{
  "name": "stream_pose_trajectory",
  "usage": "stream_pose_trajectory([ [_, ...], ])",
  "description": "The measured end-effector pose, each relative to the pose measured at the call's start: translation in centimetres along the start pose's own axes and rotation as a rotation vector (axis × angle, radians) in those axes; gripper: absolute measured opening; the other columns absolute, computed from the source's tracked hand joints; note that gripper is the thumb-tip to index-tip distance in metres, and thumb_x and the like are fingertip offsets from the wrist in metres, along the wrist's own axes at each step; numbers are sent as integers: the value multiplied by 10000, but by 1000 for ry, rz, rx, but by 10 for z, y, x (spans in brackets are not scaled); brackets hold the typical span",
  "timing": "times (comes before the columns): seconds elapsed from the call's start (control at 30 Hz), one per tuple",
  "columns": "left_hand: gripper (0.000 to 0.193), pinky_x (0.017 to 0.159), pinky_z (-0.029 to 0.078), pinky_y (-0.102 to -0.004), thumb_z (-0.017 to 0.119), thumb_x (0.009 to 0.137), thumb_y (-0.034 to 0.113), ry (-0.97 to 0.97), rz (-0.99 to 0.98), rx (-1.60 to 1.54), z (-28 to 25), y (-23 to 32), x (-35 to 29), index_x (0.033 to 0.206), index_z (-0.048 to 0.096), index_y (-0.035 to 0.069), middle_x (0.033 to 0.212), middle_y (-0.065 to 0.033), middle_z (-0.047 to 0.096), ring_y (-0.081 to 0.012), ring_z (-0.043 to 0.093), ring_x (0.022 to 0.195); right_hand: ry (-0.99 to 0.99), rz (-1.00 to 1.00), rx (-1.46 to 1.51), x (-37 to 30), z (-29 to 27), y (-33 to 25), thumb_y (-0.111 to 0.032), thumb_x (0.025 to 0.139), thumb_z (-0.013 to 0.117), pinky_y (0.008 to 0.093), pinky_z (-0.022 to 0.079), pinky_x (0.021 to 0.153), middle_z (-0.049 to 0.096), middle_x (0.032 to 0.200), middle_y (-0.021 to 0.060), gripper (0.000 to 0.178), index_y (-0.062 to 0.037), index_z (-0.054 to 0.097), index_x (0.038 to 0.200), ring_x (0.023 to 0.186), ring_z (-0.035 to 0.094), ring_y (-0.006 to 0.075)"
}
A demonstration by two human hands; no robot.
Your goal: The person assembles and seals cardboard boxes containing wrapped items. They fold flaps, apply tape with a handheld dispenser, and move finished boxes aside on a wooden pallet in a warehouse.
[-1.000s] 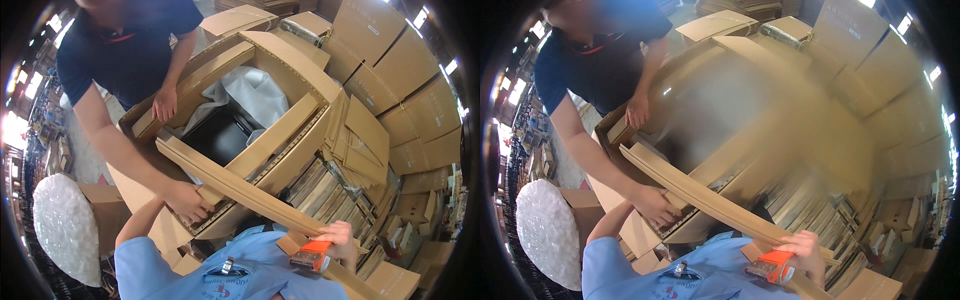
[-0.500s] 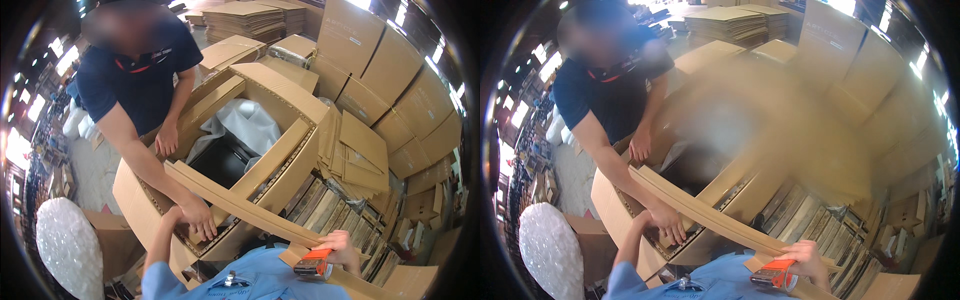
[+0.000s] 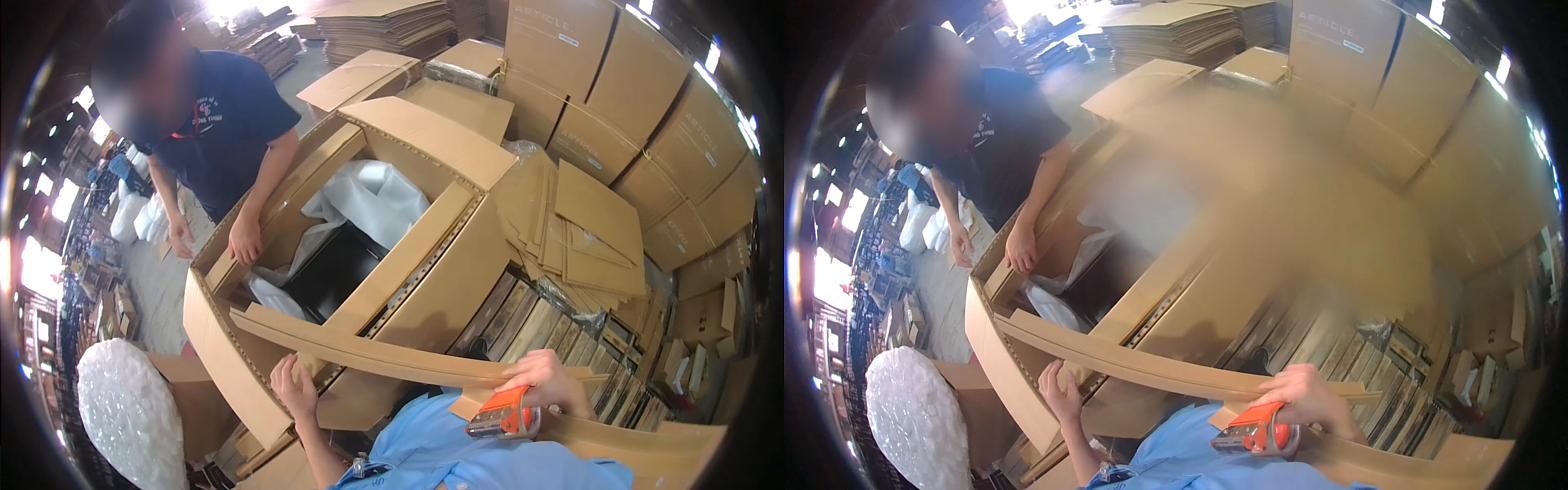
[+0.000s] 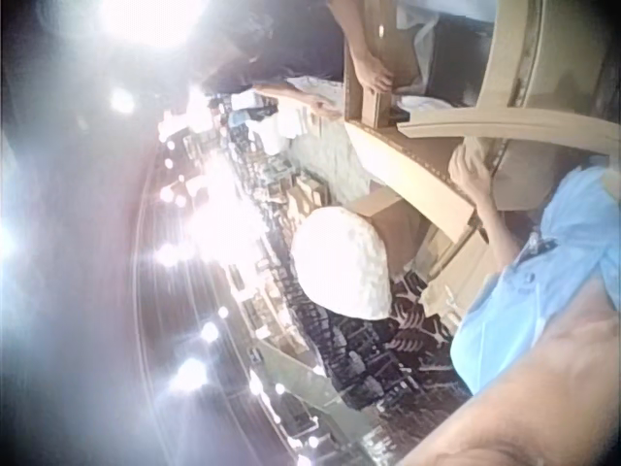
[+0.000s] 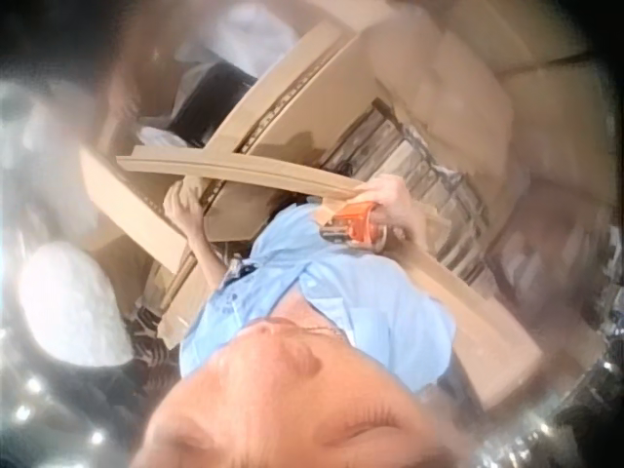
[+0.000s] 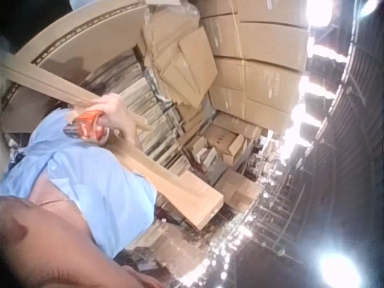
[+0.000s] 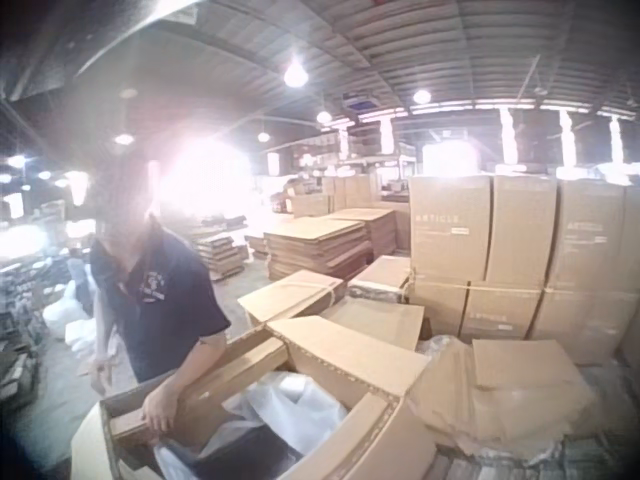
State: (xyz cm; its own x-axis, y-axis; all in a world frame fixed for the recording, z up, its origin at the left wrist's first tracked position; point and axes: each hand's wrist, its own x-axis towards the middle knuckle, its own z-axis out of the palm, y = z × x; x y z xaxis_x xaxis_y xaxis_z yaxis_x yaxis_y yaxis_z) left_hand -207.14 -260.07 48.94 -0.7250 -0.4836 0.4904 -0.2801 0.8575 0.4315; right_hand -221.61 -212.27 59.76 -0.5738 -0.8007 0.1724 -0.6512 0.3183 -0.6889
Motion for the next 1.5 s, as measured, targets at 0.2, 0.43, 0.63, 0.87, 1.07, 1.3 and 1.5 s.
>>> stream_pose_trajectory([
  [0.2, 324, 1077, 419, -513, 597, 1007, 229, -319, -120, 14, 94, 50, 37, 1268, 644, 42, 1322, -172, 662, -377, 582, 1272, 57, -5, -51, -31, -66, 59, -245, 578, 876, 348, 502, 653, 796, 953, 44, 398, -265, 848, 975, 752, 720, 219],
  [0.43, 368, 933, 530, -406, 583, 1057, 310, -578, -107, -319, 225, 121, 130, 1322, 653, 64, 1235, -144, 717, -290, 701, 1077, 205, 132, -1, -86, -119, 117, -153, 646, 863, 336, 499, 604, 793, 859, 57, 301, -143, 836, 945, 649, 700, 181],
  [0.63, 536, 869, 537, -315, 660, 1041, 344, -621, -726, -1093, 370, 166, 263, 1407, 564, -35, 1208, -115, 712, -201, 710, 1004, 416, 486, 8, -95, -135, 118, -198, 730, 809, 391, 519, 702, 768, 913, 115, 265, -81, 802, 968, 765, 705, 278],
  [0.87, 764, 838, 605, -404, 784, 933, 455, -259, -1321, -1242, 566, 84, 378, 1449, 512, -38, 1280, -165, 668, -275, 706, 1055, 467, 640, -237, 24, -186, 107, -138, 836, 736, 383, 533, 703, 741, 890, 130, 190, -23, 775, 982, 776, 706, 258],
  [1.07, 708, 913, 580, -419, 890, 846, 323, 23, -1410, -1329, 626, 83, 370, 1343, 601, -91, 1283, -159, 687, -274, 700, 1101, 495, 913, -190, 102, -195, 135, -116, 835, 729, 376, 531, 688, 735, 879, 127, 179, -14, 772, 976, 765, 704, 249],
  [1.3, 695, 970, 541, -379, 884, 849, 253, 135, -1227, -1214, 610, 90, 374, 1389, 574, -55, 1300, -135, 684, -246, 677, 1129, 518, 941, -99, 160, -191, 170, -91, 833, 721, 369, 530, 669, 729, 865, 124, 168, -4, 770, 969, 751, 701, 239],
  [1.5, 919, 1139, 428, -414, 902, 811, 362, 96, -1248, -1183, 634, 58, 356, 1511, 451, -27, 1518, -159, 537, -306, 531, 1371, 521, 904, 8, 174, -205, 194, -69, 832, 714, 362, 529, 654, 723, 853, 121, 159, 4, 768, 963, 740, 698, 230],
])
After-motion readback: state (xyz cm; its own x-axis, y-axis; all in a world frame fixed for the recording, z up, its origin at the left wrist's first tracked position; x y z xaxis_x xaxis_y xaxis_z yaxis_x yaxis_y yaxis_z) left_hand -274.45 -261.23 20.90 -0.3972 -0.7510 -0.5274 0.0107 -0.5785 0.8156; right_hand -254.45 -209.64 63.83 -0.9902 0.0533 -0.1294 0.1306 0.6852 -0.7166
